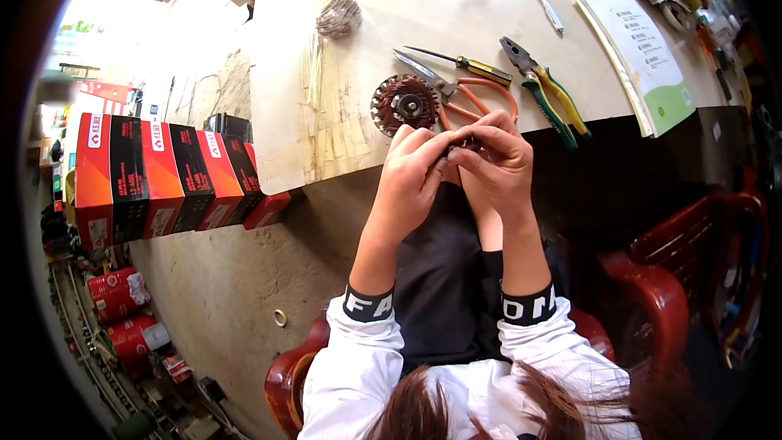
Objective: The person is repairing an electrical motor stator by hand-wrapping copper wire around its core. They use pliers to cut the wire and a screwdriver to adjust the windings, working on a cluttered workbench.
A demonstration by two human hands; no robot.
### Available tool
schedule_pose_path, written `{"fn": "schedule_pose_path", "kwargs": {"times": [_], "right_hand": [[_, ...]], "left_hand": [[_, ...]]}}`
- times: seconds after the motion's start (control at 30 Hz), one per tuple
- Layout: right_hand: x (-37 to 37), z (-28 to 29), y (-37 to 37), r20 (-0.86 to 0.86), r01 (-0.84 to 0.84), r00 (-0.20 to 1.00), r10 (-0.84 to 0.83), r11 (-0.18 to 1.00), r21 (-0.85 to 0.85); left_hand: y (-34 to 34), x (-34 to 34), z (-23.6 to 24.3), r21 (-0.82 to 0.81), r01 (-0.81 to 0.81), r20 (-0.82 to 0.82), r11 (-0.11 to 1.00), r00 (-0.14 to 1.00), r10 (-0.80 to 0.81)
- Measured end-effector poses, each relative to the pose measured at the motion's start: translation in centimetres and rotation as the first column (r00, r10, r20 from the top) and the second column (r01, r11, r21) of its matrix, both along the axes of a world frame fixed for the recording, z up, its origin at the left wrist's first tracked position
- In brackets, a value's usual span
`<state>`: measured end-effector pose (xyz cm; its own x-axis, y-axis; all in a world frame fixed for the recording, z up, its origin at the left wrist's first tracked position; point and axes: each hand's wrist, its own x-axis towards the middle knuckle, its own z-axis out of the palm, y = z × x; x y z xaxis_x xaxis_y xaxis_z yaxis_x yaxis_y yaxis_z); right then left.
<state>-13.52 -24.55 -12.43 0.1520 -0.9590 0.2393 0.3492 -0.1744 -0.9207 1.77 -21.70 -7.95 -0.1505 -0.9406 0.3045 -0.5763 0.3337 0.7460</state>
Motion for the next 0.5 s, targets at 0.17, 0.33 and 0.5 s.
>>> {"fn": "schedule_pose_path", "kwargs": {"times": [0.17, 0.33, 0.5], "right_hand": [[0.1, -0.1, 0.0, 0.014, 0.004, 1.000, -0.004, 0.999, 0.039], [0.0, 0.3, -0.1, 0.110, -0.070, 0.992, 0.056, 0.988, 0.136], [0.2, 1.1, 1.0, -0.004, 0.004, 1.000, -0.003, 0.985, 0.172]], "left_hand": [[-0.1, -0.3, 0.0, 0.007, -0.026, -0.059, 1.000, 0.998, 0.027], [0.2, -0.5, 0.0, 0.137, -0.101, -0.213, 0.985, 0.968, 0.129], [1.8, -2.2, -1.5, -0.090, -0.420, -0.209, 0.903, 0.895, 0.395]]}}
